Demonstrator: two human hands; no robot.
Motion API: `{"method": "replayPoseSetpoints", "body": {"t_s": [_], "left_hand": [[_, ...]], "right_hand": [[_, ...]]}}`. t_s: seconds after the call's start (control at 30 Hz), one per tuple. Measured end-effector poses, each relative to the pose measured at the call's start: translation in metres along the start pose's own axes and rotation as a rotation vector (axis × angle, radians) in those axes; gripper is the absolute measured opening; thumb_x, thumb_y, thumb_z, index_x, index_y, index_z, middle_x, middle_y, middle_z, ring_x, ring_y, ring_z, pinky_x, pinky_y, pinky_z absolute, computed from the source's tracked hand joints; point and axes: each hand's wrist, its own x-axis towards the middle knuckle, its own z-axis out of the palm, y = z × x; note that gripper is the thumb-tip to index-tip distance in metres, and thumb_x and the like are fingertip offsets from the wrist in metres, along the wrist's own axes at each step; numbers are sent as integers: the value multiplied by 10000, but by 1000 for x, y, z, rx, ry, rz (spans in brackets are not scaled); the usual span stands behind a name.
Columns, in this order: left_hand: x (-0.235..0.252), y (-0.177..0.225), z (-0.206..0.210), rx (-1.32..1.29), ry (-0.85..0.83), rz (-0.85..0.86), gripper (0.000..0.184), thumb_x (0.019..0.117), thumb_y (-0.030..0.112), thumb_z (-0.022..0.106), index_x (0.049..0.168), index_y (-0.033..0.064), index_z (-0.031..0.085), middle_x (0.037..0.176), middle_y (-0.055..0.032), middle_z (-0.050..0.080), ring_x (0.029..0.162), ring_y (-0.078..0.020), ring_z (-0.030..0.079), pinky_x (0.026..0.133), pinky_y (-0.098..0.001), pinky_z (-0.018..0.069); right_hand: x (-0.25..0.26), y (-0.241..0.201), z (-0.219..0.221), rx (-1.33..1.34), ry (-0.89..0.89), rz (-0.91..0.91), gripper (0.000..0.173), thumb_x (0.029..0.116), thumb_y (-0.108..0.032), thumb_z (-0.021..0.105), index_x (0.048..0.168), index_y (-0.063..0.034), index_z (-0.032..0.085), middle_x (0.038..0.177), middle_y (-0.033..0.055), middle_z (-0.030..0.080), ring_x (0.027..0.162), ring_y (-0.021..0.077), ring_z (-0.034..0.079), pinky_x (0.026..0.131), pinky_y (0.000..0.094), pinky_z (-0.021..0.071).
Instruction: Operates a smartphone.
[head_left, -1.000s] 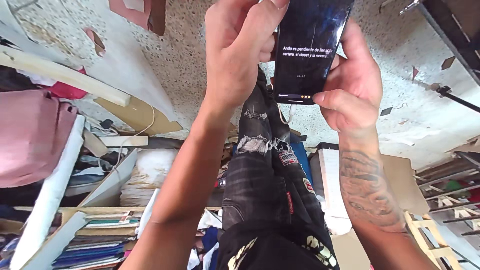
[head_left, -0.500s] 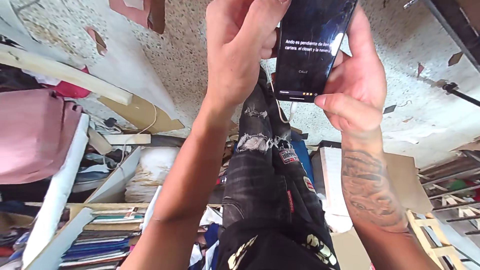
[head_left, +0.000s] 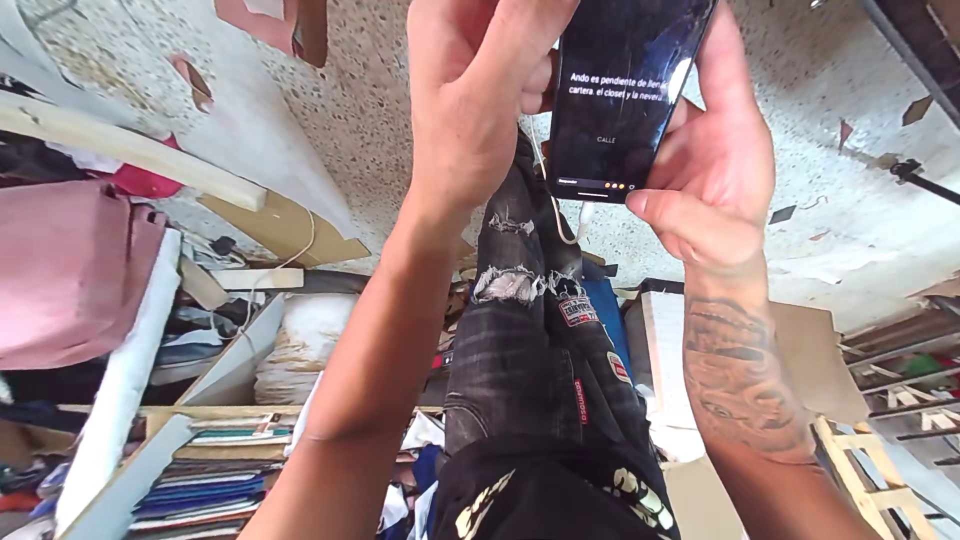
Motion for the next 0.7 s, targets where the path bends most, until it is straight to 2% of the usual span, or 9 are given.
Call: {"method": "replayPoseSetpoints", "body": {"t_s": [0.47, 0.6, 0.7], "left_hand": [[-3, 2, -5, 3, 15, 17, 189, 1034, 45, 410, 964, 12, 582, 871, -92, 699, 835, -209, 737, 838, -445, 639], [-3, 1, -7, 8, 8, 19, 195, 1042, 61, 408, 986, 5, 586, 887, -92, 699, 832, -198, 732, 837, -437, 634], [-3, 2, -7, 5, -9, 22, 228, 1054, 76, 402, 1028, -25, 604, 921, -117, 724, 850, -215, 744, 837, -450, 636]], "right_hand": [[3, 2, 3, 12, -36, -4, 1017, 706, 135, 581, 1544, 105, 5, 1395, 237, 517, 1152, 314, 669, 899, 475, 636], [3, 2, 4, -8, -42, 1, 1023, 714, 136, 575, 1551, 98, -12, 1395, 228, 526, 1133, 297, 680, 884, 457, 641], [3, -4, 8, -20, -31, 31, 1052, 688, 169, 558, 1567, 55, -10, 1404, 212, 518, 1069, 276, 703, 805, 420, 659]]}}
